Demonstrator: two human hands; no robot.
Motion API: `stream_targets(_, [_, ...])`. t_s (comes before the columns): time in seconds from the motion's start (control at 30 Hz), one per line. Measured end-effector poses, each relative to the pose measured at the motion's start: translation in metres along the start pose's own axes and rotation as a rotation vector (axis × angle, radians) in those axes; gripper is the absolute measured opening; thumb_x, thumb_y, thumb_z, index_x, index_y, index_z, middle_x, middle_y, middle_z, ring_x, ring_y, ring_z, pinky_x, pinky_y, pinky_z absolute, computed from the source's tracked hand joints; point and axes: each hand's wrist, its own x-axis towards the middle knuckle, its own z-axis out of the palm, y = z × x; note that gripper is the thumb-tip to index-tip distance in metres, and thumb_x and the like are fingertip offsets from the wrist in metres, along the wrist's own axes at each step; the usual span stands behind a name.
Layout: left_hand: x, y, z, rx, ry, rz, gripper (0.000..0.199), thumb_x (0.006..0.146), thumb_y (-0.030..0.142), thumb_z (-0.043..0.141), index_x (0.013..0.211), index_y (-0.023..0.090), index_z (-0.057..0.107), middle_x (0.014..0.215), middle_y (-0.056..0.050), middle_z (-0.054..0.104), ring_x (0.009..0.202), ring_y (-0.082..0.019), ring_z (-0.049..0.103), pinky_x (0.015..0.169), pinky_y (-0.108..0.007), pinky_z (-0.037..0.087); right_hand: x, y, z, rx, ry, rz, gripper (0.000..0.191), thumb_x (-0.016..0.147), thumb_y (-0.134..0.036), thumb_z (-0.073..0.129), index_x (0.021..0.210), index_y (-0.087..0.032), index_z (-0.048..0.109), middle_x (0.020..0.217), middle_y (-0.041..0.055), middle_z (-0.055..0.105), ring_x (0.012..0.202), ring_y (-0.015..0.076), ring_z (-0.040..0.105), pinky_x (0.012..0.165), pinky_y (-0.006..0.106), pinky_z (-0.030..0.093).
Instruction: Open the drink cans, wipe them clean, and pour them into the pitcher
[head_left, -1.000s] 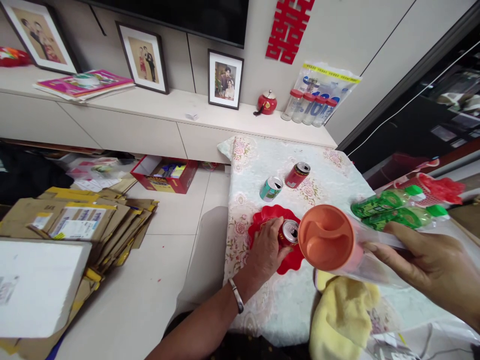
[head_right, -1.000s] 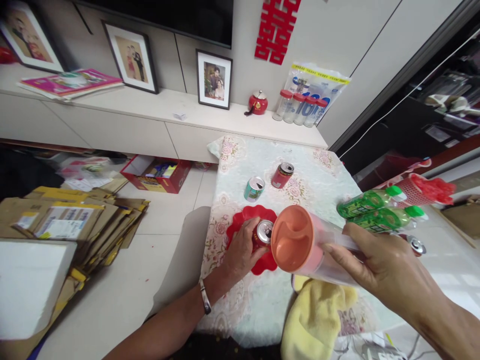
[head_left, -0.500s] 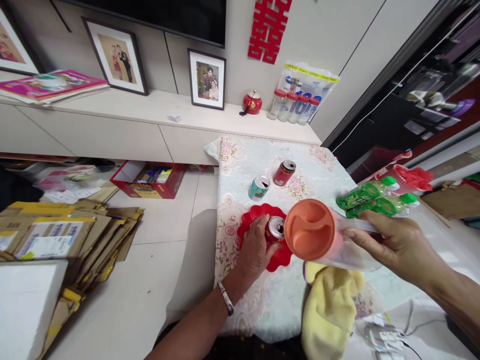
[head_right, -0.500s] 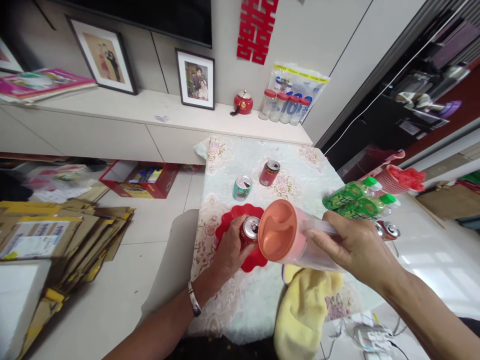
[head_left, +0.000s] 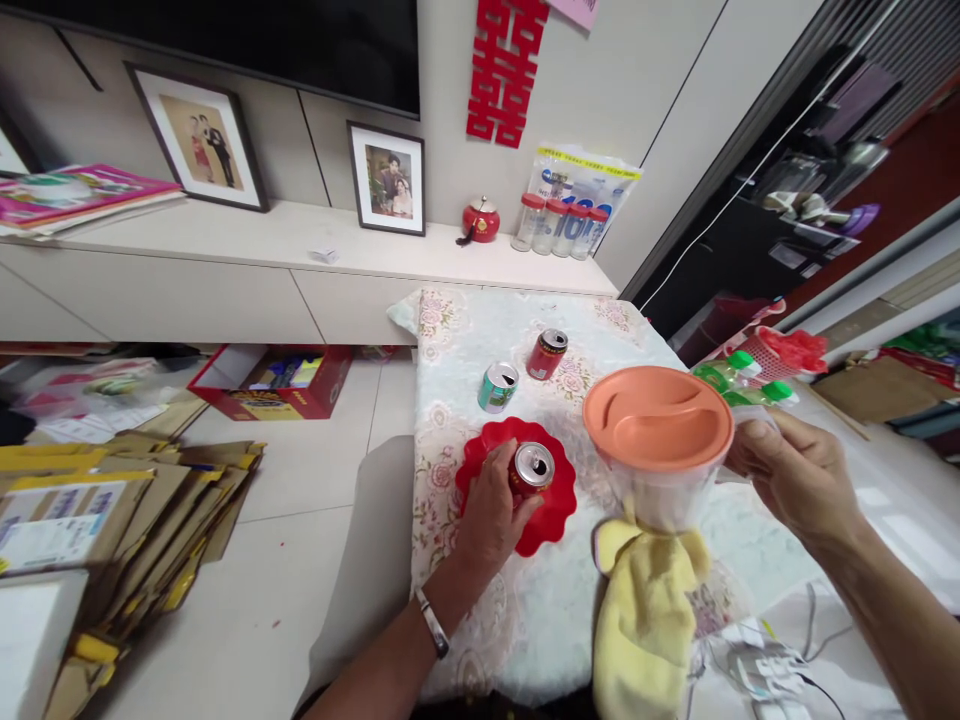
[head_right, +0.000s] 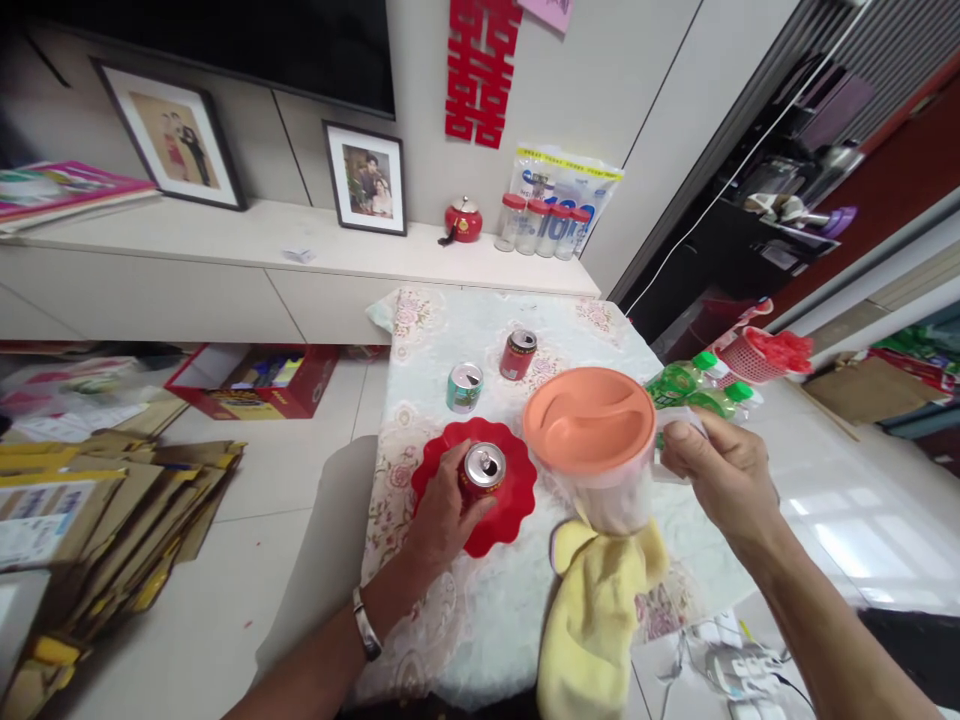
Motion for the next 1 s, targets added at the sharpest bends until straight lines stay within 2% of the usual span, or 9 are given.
stream_targets(0.1, [0.001, 0.001, -0.002, -0.004, -0.008, 0.004, 0.080, 0.087, 0.016, 0.073, 0.155, 0.024, 0.032, 0.152, -0.019, 0.055, 0.144, -0.038, 0.055, 0.114, -0.059, 0.050, 0.003, 0.008, 0.007, 0.192, 0.084, 0.048, 0.054, 0.084, -0.060, 0.074, 0.055, -0.024, 0.045, 0.049, -0.0073, 0.031, 0.043, 0.0100, 0.032, 0.043, 0.029, 0.031])
stream_targets(0.2, [0.001, 0.003, -0.004, -0.002, -0.014, -0.017, 0.078, 0.086, 0.016, 0.073, 0.154, 0.023, 0.034, 0.151, -0.020, 0.057, 0.143, -0.039, 0.055, 0.114, -0.059, 0.051, 0.006, 0.019, 0.016, 0.312, 0.175, 0.070, 0.051, 0.080, -0.055, 0.079, 0.054, -0.023, 0.049, 0.047, -0.0056, 0.038, 0.043, 0.0104, 0.035, 0.043, 0.028, 0.031])
stream_targets(0.43, [0.002, 0.005, -0.005, -0.040, -0.011, -0.048, 0.076, 0.088, 0.026, 0.074, 0.154, 0.025, 0.036, 0.153, -0.018, 0.057, 0.142, -0.039, 0.057, 0.115, -0.061, 0.051, 0.006, 0.054, 0.043, 0.498, 0.318, 0.083, 0.053, 0.076, -0.055, 0.083, 0.053, -0.023, 0.048, 0.047, -0.0088, 0.033, 0.044, 0.0086, 0.030, 0.044, 0.026, 0.029])
stream_targets(0.6, [0.002, 0.006, -0.006, -0.049, -0.022, -0.046, 0.074, 0.090, 0.033, 0.074, 0.154, 0.025, 0.036, 0.154, -0.020, 0.055, 0.143, -0.040, 0.055, 0.116, -0.062, 0.050, 0.006, 0.070, 0.057, 0.579, 0.390, 0.077, 0.056, 0.073, -0.053, 0.085, 0.051, -0.022, 0.043, 0.049, -0.0097, 0.029, 0.046, 0.0069, 0.028, 0.045, 0.025, 0.026])
stream_targets(0.77, [0.001, 0.005, -0.009, 0.007, -0.059, -0.047, 0.073, 0.092, 0.025, 0.070, 0.154, 0.022, 0.032, 0.154, -0.020, 0.054, 0.146, -0.039, 0.053, 0.117, -0.061, 0.048, 0.005, 0.084, 0.064, 0.630, 0.447, 0.065, 0.060, 0.069, -0.054, 0.088, 0.051, -0.022, 0.040, 0.048, -0.0101, 0.028, 0.045, 0.0059, 0.025, 0.043, 0.024, 0.020])
stream_targets(0.9, [0.001, 0.010, -0.010, 0.021, -0.047, -0.059, 0.073, 0.091, 0.019, 0.068, 0.153, 0.026, 0.030, 0.155, -0.018, 0.053, 0.145, -0.038, 0.054, 0.117, -0.060, 0.049, 0.003, 0.096, 0.070, 0.656, 0.475, 0.054, 0.064, 0.069, -0.056, 0.088, 0.051, -0.022, 0.037, 0.049, -0.0105, 0.027, 0.046, 0.0055, 0.024, 0.043, 0.024, 0.020])
stream_targets(1.0, [0.001, 0.016, -0.011, 0.025, -0.052, -0.095, 0.071, 0.092, 0.017, 0.065, 0.153, 0.025, 0.031, 0.155, -0.018, 0.052, 0.145, -0.037, 0.055, 0.119, -0.057, 0.049, 0.000, 0.104, 0.072, 0.668, 0.493, 0.054, 0.065, 0.070, -0.056, 0.088, 0.052, -0.022, 0.036, 0.049, -0.0106, 0.027, 0.045, 0.0055, 0.023, 0.043, 0.023, 0.020])
